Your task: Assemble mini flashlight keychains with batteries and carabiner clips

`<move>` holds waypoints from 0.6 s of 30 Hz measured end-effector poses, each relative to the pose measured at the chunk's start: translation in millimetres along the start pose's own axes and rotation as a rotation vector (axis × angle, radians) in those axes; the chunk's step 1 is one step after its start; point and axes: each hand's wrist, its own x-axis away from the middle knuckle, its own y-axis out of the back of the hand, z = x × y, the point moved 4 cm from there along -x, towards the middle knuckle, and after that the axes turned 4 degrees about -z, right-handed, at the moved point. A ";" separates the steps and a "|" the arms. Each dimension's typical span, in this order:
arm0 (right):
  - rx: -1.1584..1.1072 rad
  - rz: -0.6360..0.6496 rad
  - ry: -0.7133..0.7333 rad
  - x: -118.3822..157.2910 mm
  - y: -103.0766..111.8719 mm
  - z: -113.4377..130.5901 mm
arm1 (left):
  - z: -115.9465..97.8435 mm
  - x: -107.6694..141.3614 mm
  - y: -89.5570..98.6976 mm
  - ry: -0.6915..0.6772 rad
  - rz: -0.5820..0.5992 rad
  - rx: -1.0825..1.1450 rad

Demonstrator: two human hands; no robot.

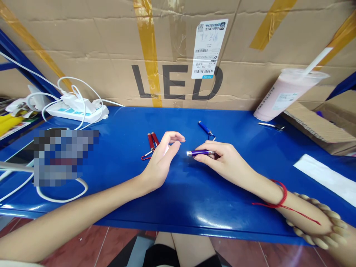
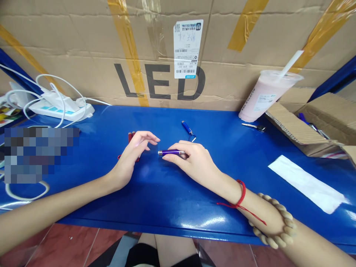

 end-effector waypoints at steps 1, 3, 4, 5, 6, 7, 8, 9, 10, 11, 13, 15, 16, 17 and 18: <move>-0.006 0.000 -0.003 0.1 0.0 0.1 | 0.2 -0.1 -0.1 0.002 0.000 0.003; -0.020 0.007 -0.012 0.2 -0.2 0.0 | -0.1 -0.2 -0.4 0.006 0.001 0.009; -0.027 0.008 -0.016 0.2 -0.4 0.0 | -0.6 -0.2 -0.6 0.005 0.003 0.012; -0.032 0.008 -0.020 0.2 -0.6 -0.1 | -1.3 -0.1 -0.7 0.003 0.005 0.014; -0.034 0.006 -0.024 0.2 -0.8 -0.2 | -2.0 0.1 -0.9 0.001 0.010 0.017; -0.032 0.002 -0.026 0.0 -0.9 -0.1 | -2.7 0.2 -0.9 -0.001 0.013 0.018; -0.028 -0.001 -0.026 -0.1 -1.0 0.1 | -3.3 0.4 -1.0 -0.003 0.017 0.018; -0.021 -0.003 -0.022 -0.2 -1.0 0.5 | -3.8 0.5 -1.1 -0.004 0.020 0.017; -0.014 -0.003 -0.017 -0.2 -1.1 1.0 | -4.2 0.6 -1.2 -0.004 0.021 0.018; -0.007 0.001 -0.014 -0.2 -1.2 1.5 | -4.5 0.7 -1.2 -0.005 0.021 0.018; 0.003 0.008 -0.011 0.3 -1.2 2.4 | -4.8 0.7 -1.3 -0.005 0.020 0.022; 0.012 0.012 -0.012 1.0 -1.1 2.9 | -4.9 0.7 -1.5 -0.002 0.020 0.026; 0.016 0.010 -0.011 1.3 -0.9 3.0 | -4.9 0.7 -1.6 -0.001 0.020 0.027; 0.021 0.006 -0.009 1.5 -0.8 3.0 | -5.0 0.7 -1.7 -0.001 0.021 0.027; 0.026 0.003 -0.007 1.7 -0.7 2.9 | -5.1 0.7 -1.8 -0.001 0.021 0.028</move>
